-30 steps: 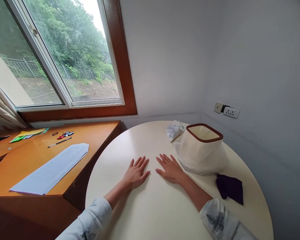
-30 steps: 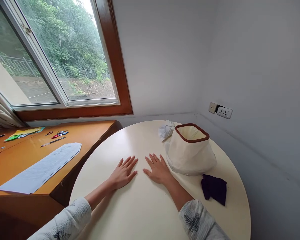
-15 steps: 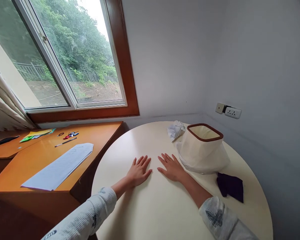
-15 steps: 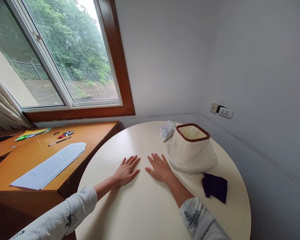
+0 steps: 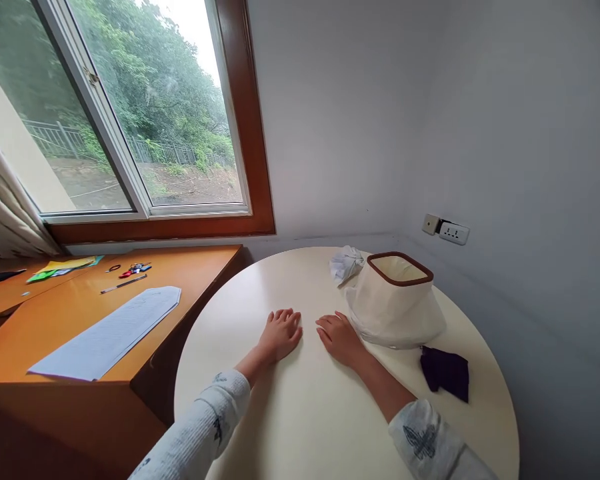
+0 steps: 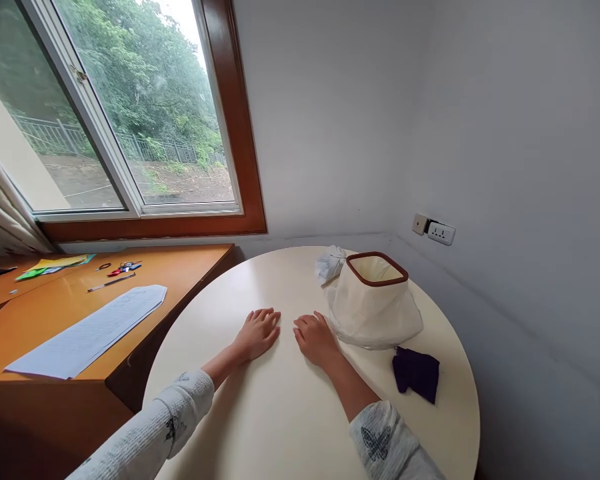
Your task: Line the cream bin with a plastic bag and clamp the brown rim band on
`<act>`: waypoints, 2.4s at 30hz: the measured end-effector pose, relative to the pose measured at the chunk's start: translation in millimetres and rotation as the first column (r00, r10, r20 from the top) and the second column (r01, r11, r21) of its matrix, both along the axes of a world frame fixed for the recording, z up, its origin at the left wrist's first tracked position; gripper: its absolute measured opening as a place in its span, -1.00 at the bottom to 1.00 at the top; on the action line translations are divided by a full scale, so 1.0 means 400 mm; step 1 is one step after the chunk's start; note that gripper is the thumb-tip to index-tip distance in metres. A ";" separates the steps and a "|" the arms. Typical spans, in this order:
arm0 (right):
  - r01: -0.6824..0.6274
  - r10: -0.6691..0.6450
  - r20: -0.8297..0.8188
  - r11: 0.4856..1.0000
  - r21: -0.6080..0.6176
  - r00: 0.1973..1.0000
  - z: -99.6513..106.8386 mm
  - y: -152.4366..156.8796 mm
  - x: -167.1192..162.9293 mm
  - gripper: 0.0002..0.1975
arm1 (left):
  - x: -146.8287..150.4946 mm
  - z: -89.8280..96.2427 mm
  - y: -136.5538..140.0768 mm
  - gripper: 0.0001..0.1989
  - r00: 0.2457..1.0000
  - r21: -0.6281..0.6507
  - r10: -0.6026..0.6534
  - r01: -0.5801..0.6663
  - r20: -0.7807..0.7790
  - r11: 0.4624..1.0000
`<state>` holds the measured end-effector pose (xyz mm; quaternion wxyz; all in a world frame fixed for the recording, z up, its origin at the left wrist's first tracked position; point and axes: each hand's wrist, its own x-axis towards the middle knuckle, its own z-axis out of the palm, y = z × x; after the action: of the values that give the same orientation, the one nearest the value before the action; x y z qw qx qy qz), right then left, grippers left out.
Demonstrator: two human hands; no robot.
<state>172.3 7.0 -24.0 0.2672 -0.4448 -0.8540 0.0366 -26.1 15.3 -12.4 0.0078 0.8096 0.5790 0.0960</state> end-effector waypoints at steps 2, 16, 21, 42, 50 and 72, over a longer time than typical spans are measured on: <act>0.023 -0.020 -0.038 0.995 0.101 0.999 0.032 -0.013 0.011 -0.67 | 0.019 0.001 0.003 -0.63 0.999 0.043 0.044 -0.045 0.030 0.998; 0.636 -0.543 -0.332 0.623 0.455 0.771 0.118 0.020 0.250 -0.60 | 0.029 -0.027 0.020 -0.69 0.913 0.058 0.187 -0.223 0.362 0.973; 0.647 -0.591 -0.289 0.587 0.486 0.753 0.130 0.011 0.238 -0.69 | 0.018 -0.033 0.027 -0.68 0.858 0.011 0.196 -0.228 0.474 0.974; 0.324 -0.062 -0.591 0.880 0.349 0.805 0.160 -0.117 0.012 -0.94 | 0.149 0.017 -0.075 0.26 0.793 0.329 -0.110 -0.119 0.599 0.937; 0.206 -0.089 -0.687 0.974 0.090 0.721 0.127 -0.126 -0.028 -0.93 | 0.136 0.008 -0.057 0.12 0.855 0.485 -0.062 -0.230 0.515 0.844; 0.046 -0.050 -0.748 0.999 -0.026 0.661 0.116 -0.135 -0.035 -0.89 | 0.112 0.018 -0.044 0.05 0.892 0.645 -0.158 -0.174 0.423 0.744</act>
<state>158.4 -46.9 22.5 0.5941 -0.4136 -0.6568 0.2112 18.7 -2.3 -5.3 -0.1485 0.7104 0.4911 0.4818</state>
